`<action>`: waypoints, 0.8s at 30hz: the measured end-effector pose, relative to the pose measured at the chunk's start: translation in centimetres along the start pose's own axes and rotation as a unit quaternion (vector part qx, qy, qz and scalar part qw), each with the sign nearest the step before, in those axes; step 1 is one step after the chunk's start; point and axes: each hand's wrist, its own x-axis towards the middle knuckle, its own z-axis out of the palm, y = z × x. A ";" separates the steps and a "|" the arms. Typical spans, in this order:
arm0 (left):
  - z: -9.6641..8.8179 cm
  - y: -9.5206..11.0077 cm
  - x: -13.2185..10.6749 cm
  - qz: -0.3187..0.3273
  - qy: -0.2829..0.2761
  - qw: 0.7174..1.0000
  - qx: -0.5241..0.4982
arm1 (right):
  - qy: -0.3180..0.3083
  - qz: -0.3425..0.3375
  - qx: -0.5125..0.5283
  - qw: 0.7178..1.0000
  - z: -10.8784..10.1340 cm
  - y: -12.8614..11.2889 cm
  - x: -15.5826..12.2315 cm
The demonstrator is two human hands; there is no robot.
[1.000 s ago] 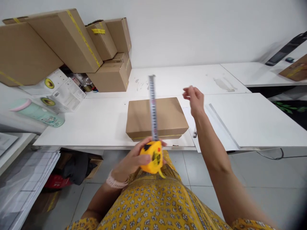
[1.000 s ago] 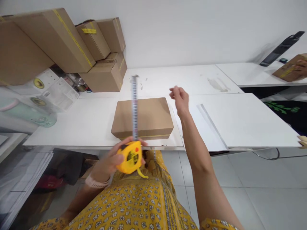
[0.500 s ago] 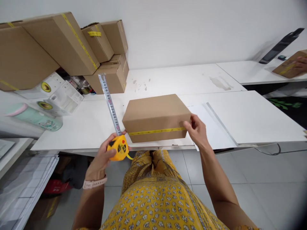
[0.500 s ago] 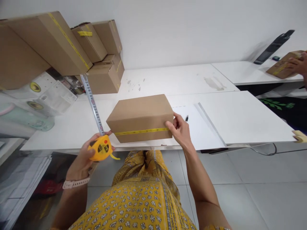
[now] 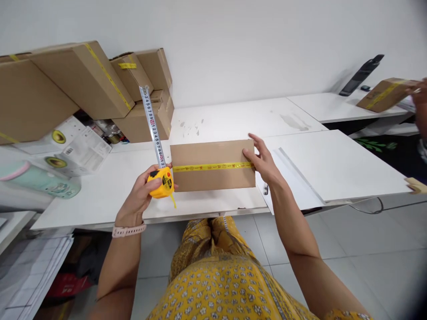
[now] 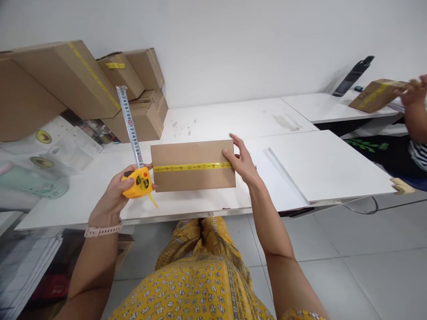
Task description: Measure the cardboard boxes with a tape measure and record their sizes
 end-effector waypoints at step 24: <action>9.3 -6.1 -2.7 -0.164 -0.212 0.955 -0.123 | 0.012 -0.248 -0.376 0.893 4.0 -3.1 5.7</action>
